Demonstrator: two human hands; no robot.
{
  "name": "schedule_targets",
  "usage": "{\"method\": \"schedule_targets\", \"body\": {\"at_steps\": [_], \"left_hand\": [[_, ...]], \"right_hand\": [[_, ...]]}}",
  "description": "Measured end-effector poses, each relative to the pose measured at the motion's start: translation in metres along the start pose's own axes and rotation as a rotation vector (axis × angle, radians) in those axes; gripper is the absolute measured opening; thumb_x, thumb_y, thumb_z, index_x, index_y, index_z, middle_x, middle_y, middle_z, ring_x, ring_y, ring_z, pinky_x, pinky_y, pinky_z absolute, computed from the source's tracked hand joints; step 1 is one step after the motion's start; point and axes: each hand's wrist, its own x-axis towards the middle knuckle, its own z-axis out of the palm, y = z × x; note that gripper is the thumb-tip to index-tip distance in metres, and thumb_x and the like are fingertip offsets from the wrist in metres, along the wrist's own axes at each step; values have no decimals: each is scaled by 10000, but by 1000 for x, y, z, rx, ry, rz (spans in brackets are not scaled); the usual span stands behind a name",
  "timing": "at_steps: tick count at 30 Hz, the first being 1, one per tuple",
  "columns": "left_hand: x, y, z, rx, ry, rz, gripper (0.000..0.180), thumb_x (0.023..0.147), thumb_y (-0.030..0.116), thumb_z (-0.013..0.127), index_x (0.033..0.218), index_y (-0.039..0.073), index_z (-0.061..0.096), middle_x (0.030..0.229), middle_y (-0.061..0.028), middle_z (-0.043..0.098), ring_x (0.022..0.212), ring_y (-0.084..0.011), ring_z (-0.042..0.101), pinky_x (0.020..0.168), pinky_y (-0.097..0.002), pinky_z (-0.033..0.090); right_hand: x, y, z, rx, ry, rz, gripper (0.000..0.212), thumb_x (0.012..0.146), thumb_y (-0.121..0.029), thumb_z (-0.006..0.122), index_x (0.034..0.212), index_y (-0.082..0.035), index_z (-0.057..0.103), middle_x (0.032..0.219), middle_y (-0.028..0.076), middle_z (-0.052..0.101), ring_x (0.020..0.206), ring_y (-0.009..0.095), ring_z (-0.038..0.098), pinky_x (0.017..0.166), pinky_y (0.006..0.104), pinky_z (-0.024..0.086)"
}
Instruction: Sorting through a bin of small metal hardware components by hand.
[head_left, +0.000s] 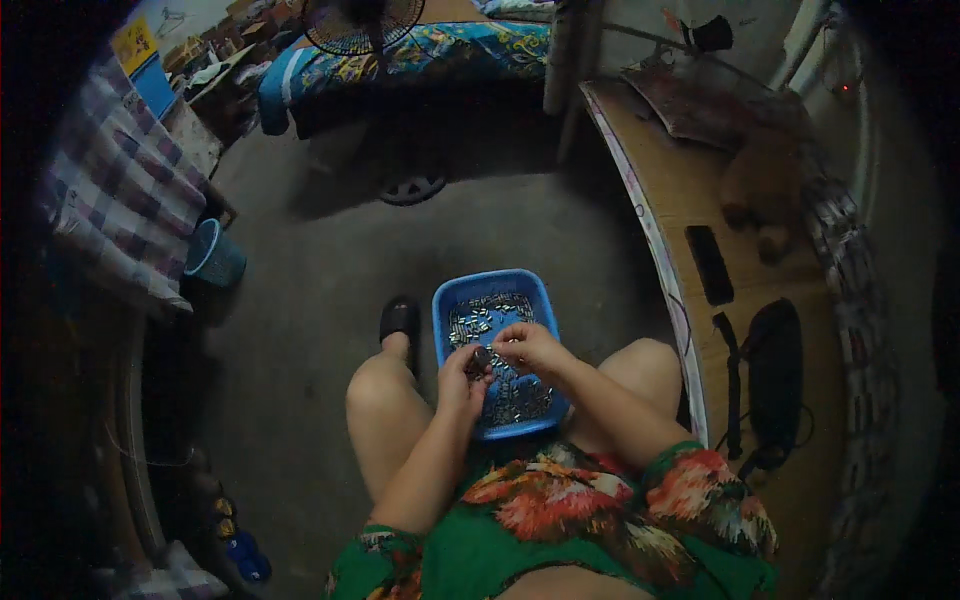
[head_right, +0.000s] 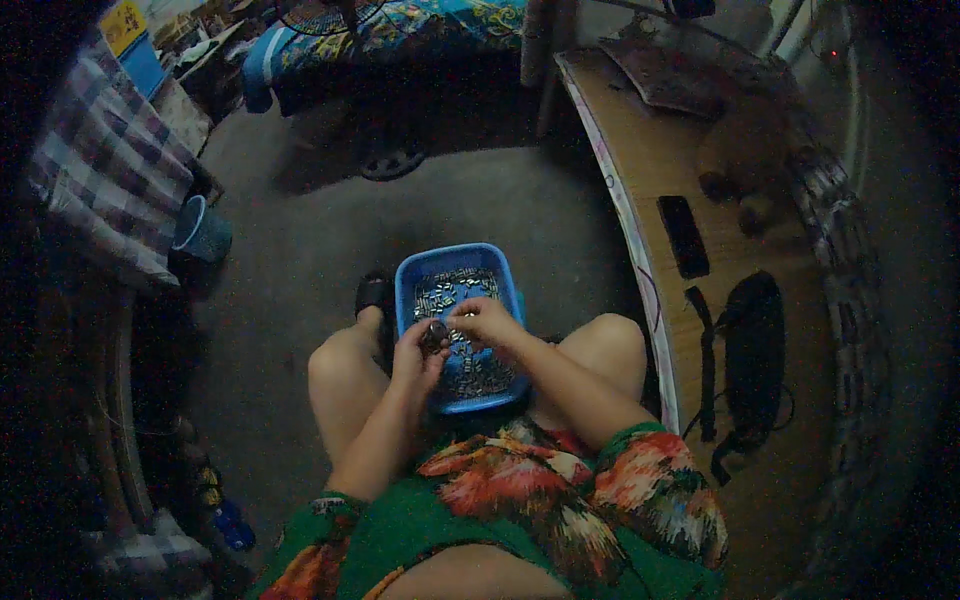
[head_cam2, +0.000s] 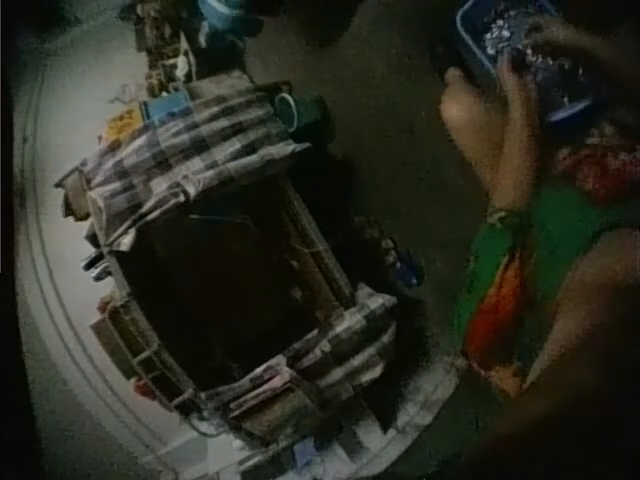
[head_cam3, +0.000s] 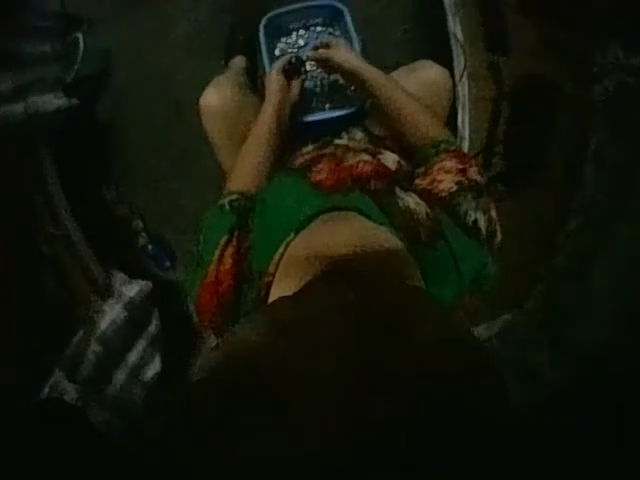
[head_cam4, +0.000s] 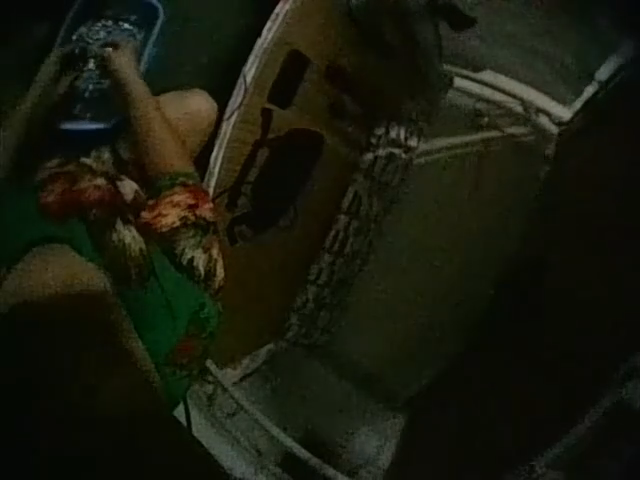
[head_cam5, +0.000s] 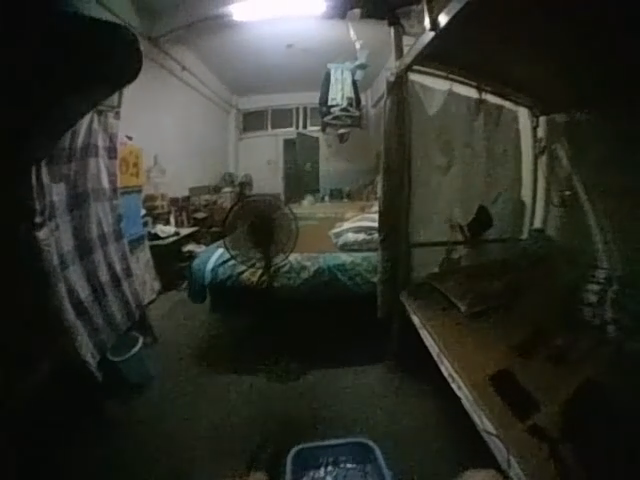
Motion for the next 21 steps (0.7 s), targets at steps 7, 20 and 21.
{"method": "schedule_targets", "body": {"at_steps": [7,20,21], "left_hand": [[3,-3,-3,-3,-34,-28,161,794,195,514,856,47,533,722,-67,551,594,-168,521,495,-264,423],[-4,-1,2,-54,-62,-78,155,807,199,519,825,47,544,712,-58,566,606,-151,531,503,-254,437],[-3,-1,2,-54,-63,-76,155,807,199,519,825,47,544,712,-58,566,606,-151,531,503,-254,437]], "right_hand": [[-1,4,-2,85,31,-27,223,767,-89,579,973,-15,535,686,21,540,521,73,459,423,201,365],[7,21,6,-217,78,-283,130,741,-89,624,844,-26,576,815,36,583,779,110,544,714,242,435],[6,21,7,-203,95,-301,146,724,-97,636,843,-26,592,794,42,598,752,117,559,687,252,448]]}}
